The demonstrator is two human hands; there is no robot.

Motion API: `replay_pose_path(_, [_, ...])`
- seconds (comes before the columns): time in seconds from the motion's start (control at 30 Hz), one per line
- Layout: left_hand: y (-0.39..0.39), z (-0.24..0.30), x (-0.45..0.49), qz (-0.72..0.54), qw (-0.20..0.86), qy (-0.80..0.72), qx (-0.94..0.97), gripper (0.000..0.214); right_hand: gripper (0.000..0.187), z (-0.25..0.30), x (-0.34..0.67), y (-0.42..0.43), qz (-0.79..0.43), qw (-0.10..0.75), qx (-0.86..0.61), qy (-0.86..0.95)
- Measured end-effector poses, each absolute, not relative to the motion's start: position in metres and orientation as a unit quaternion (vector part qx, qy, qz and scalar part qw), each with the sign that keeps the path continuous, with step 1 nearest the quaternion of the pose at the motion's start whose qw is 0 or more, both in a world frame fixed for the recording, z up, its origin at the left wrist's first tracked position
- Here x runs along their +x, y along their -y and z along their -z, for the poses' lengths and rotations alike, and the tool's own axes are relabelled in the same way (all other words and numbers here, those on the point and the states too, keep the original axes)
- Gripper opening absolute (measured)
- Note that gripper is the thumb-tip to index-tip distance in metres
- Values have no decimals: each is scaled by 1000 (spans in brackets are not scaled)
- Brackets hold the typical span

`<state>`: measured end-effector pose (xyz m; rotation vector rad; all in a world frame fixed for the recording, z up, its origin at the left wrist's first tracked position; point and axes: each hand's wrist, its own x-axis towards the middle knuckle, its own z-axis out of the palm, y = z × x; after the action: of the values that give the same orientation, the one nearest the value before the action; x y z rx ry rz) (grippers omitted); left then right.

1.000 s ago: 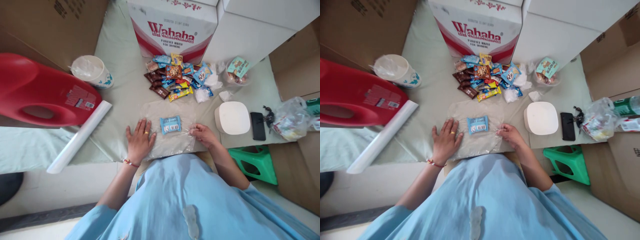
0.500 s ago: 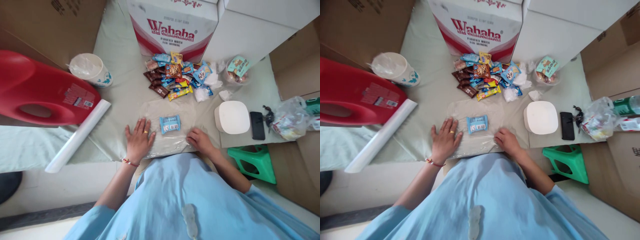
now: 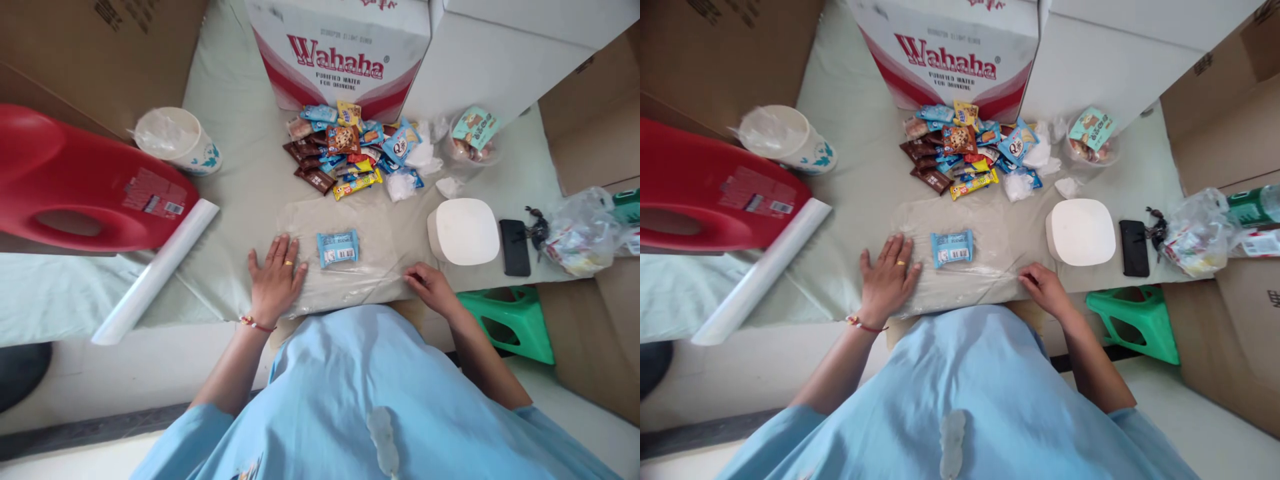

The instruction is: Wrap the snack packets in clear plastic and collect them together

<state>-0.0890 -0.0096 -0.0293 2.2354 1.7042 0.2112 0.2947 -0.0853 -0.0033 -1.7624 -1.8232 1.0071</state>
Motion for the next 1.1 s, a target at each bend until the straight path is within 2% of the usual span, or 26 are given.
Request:
replay_pose_path(0.07, [10,31,-96,-86,175,-594,780,62,26,-1,302,89,-340,182,-646,659])
replay_pose_path(0.17, [14,31,-112,-150,179,-598,767,64,22,-8,299,93,-283,197,-627,699])
replay_pose_path(0.3, [27,21,-137,-218,192,-532,795,62,39,-9,274,94,-282,190,-502,795])
replay_pose_path(0.4, [41,17,-150,-165,238,-424,858,64,27,1,260,92,-307,148,-444,829])
replay_pose_path(0.47, [50,20,-156,-115,256,-396,874,56,20,7,258,89,-323,152,-446,821])
replay_pose_path(0.6, [55,26,-157,-112,283,-434,848,31,25,3,262,73,-390,187,-458,777])
replay_pose_path(0.8, [3,12,-150,-177,354,-494,774,38,32,-25,264,23,-400,211,-525,721])
replay_pose_path(0.9, [-35,9,-144,-168,311,-534,768,42,32,-20,263,-14,-383,216,-561,701])
replay_pose_path(0.97, [-55,11,-139,-149,261,-548,781,42,25,-12,260,-38,-360,198,-586,698])
replay_pose_path(1.03, [-66,16,-133,-131,217,-559,790,40,17,-7,254,-55,-303,161,-617,708])
replay_pose_path(1.1, [-69,22,-130,-124,184,-572,789,37,16,-9,244,-62,-214,138,-643,722])
